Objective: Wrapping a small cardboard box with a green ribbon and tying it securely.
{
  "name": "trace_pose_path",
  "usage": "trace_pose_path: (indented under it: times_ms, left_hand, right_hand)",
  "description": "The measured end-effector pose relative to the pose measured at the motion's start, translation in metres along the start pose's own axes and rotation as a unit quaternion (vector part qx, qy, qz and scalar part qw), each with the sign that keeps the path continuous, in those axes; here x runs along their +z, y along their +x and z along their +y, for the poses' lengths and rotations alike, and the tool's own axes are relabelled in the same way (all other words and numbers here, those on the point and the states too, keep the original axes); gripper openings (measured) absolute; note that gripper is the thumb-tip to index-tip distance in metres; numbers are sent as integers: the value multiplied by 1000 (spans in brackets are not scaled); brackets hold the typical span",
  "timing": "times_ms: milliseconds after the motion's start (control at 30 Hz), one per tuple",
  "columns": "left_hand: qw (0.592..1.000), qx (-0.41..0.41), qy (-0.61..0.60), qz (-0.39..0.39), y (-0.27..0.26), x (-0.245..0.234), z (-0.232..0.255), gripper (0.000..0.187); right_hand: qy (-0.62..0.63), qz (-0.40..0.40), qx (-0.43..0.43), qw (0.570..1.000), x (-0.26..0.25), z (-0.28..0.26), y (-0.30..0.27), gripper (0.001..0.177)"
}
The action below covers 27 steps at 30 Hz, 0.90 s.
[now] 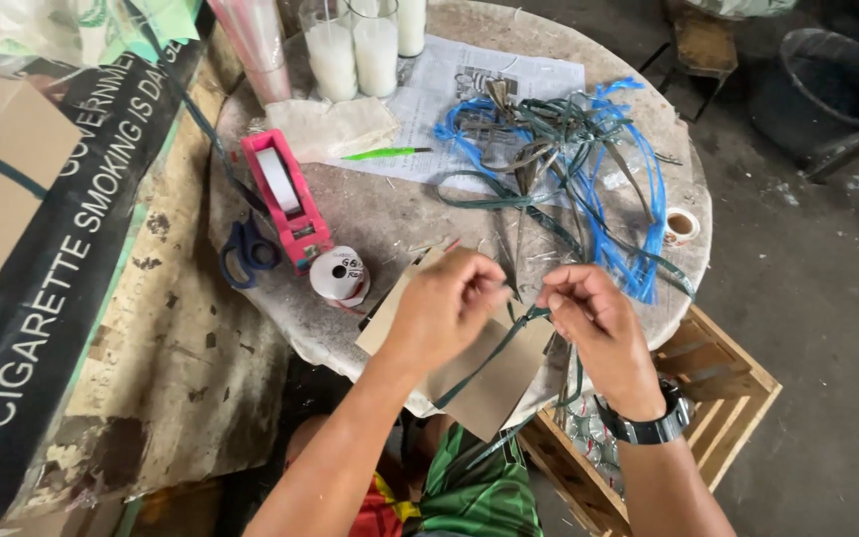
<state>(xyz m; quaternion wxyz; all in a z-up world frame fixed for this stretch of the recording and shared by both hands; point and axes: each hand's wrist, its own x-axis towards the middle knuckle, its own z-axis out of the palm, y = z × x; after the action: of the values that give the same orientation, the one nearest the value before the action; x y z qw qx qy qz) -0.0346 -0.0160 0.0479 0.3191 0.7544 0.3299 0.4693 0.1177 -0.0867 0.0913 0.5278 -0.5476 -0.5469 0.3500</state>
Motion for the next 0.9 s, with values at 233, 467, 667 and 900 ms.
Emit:
trace_pose_path:
  times_ms: [233, 467, 667, 900]
  left_hand:
    - [980, 43, 192, -12, -16, 21, 8, 27]
    - [992, 45, 122, 1, -10, 7, 17, 16]
    - [997, -1, -64, -38, -3, 1, 8, 10]
    - [996, -56, -75, 14, -13, -10, 9, 10]
  right_hand:
    - [26, -32, -37, 998, 10, -7, 6, 17]
    - [-79, -58, -96, 991, 9, -25, 11, 22]
    - [-261, -119, -100, 953, 4, -25, 15, 33]
    - [-246, -79, -115, 959, 6, -16, 18, 21]
